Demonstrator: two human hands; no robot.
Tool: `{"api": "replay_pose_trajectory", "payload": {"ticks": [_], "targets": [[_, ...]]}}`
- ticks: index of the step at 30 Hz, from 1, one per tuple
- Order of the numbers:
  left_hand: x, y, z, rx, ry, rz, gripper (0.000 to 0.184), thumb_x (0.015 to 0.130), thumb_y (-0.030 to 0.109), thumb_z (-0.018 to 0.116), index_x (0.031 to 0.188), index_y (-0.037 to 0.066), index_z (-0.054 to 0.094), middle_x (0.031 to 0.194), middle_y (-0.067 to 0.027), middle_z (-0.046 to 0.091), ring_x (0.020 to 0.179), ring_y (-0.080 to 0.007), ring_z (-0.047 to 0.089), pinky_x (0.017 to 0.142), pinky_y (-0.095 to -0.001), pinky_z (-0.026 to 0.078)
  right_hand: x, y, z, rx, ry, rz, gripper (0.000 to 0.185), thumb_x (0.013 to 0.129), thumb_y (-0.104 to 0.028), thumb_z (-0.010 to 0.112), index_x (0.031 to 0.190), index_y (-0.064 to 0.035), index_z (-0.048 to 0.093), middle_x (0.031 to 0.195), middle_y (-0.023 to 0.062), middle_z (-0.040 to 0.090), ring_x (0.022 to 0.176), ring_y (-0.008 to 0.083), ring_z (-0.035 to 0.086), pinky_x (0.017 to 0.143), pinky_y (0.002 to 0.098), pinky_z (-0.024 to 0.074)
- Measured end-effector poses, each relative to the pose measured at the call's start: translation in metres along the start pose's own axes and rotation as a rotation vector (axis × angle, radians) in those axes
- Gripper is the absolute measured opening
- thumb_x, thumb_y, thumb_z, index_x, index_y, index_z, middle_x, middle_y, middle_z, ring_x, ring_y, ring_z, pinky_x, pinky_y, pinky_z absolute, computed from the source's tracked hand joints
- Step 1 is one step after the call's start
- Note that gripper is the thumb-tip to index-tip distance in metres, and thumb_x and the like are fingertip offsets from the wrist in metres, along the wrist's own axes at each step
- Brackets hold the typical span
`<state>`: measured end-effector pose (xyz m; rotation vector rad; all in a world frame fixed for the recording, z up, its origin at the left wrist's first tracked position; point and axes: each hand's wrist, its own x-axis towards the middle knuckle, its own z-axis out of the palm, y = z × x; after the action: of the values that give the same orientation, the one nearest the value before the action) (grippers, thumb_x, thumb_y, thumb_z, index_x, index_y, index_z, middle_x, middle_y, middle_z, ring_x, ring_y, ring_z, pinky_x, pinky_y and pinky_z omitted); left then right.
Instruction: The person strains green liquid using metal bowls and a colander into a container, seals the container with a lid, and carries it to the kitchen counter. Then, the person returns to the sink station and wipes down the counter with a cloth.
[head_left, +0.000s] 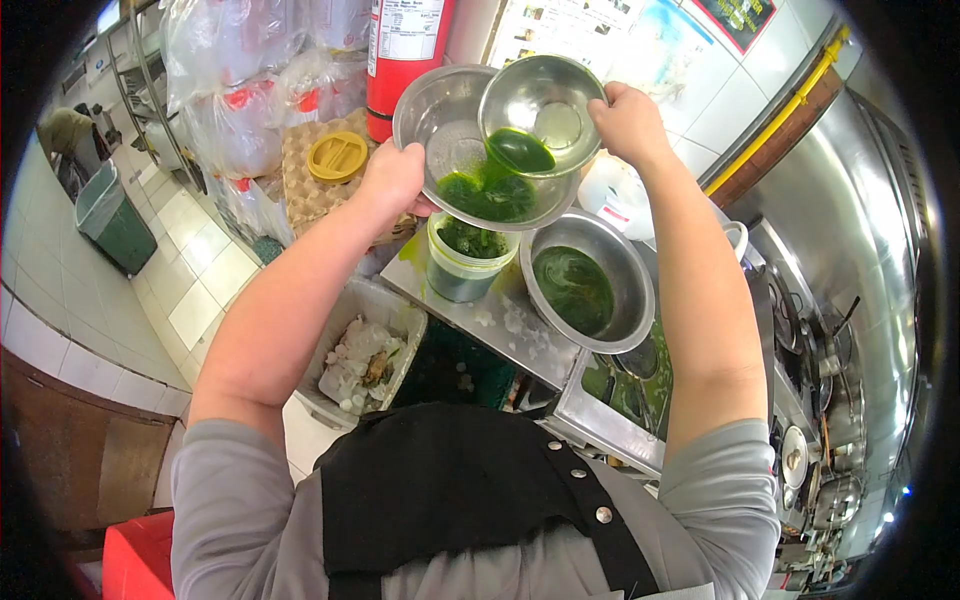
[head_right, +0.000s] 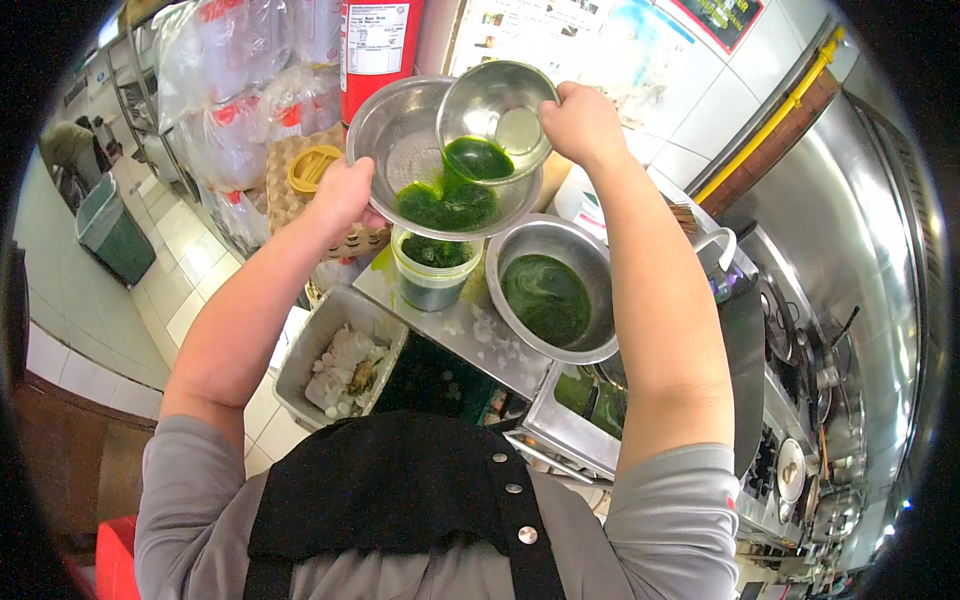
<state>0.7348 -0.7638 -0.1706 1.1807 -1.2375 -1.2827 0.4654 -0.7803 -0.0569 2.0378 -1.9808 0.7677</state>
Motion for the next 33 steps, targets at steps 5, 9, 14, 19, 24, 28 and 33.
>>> {"api": "replay_pose_trajectory", "payload": {"ticks": [5, 9, 14, 19, 24, 28, 33], "targets": [[-0.002, 0.001, 0.001, -0.025, -0.002, 0.018, 0.037, 0.088, 0.021, 0.039, 0.105, -0.007, 0.056, 0.082, -0.0171, 0.066, 0.061, -0.0229, 0.066, 0.045, -0.0332, 0.053, -0.006, -0.009, -0.002, -0.026, 0.093, -0.102, 0.027, 0.080, -0.025, 0.053, 0.084, 0.0001, 0.062, 0.080, 0.0234, 0.063, 0.080, 0.0389, 0.061, 0.076, 0.0445, 0.0474], [0.000, -0.001, 0.001, -0.013, 0.000, 0.036, 0.037, 0.088, 0.021, 0.039, 0.105, -0.007, 0.056, 0.082, -0.0174, 0.066, 0.060, -0.0227, 0.065, 0.045, -0.0327, 0.053, -0.009, -0.017, -0.005, -0.081, 0.073, -0.094, 0.030, 0.082, -0.029, 0.052, 0.089, -0.0033, 0.066, 0.086, 0.0223, 0.066, 0.086, 0.0393, 0.063, 0.081, 0.0464, 0.0492], [-0.006, 0.004, 0.001, -0.010, 0.002, 0.026, 0.037, 0.088, 0.021, 0.040, 0.104, -0.007, 0.057, 0.082, -0.0173, 0.066, 0.059, -0.0227, 0.065, 0.045, -0.0319, 0.053, -0.009, -0.015, -0.002, -0.081, 0.166, -0.195, 0.028, 0.082, -0.029, 0.053, 0.085, -0.0031, 0.064, 0.082, 0.0224, 0.065, 0.080, 0.0411, 0.062, 0.077, 0.0477, 0.0500], [0.002, -0.005, -0.001, -0.029, -0.019, 0.026, 0.037, 0.088, 0.022, 0.040, 0.103, -0.007, 0.058, 0.081, -0.0166, 0.067, 0.059, -0.0229, 0.065, 0.046, -0.0318, 0.052, -0.011, -0.019, -0.003, -0.024, 0.215, -0.275, 0.027, 0.082, -0.028, 0.054, 0.082, -0.0025, 0.062, 0.077, 0.0226, 0.064, 0.078, 0.0413, 0.062, 0.074, 0.0478, 0.0494], [0.000, -0.003, -0.001, -0.020, -0.015, 0.014, 0.036, 0.088, 0.022, 0.041, 0.105, -0.006, 0.057, 0.085, -0.0169, 0.067, 0.060, -0.0235, 0.065, 0.047, -0.0324, 0.053, -0.020, -0.022, -0.003, -0.036, 0.199, -0.331, 0.023, 0.082, -0.026, 0.055, 0.081, -0.0039, 0.062, 0.076, 0.0192, 0.064, 0.075, 0.0393, 0.061, 0.071, 0.0467, 0.0499], [-0.006, 0.003, 0.001, -0.025, -0.020, -0.005, 0.037, 0.088, 0.021, 0.041, 0.108, -0.006, 0.055, 0.087, -0.0172, 0.067, 0.060, -0.0239, 0.066, 0.048, -0.0331, 0.054, -0.025, -0.012, 0.005, -0.029, 0.267, -0.551, 0.016, 0.081, -0.021, 0.058, 0.080, -0.0058, 0.062, 0.087, 0.0138, 0.065, 0.076, 0.0360, 0.062, 0.070, 0.0446, 0.0513], [-0.008, 0.005, 0.000, -0.017, -0.030, -0.005, 0.038, 0.088, 0.021, 0.042, 0.110, -0.006, 0.054, 0.088, -0.0173, 0.067, 0.063, -0.0243, 0.067, 0.050, -0.0339, 0.055, -0.040, 0.000, -0.002, -0.034, 0.377, -0.681, 0.010, 0.079, -0.017, 0.062, 0.083, -0.0079, 0.064, 0.102, 0.0083, 0.065, 0.080, 0.0325, 0.063, 0.071, 0.0414, 0.0531]]}}
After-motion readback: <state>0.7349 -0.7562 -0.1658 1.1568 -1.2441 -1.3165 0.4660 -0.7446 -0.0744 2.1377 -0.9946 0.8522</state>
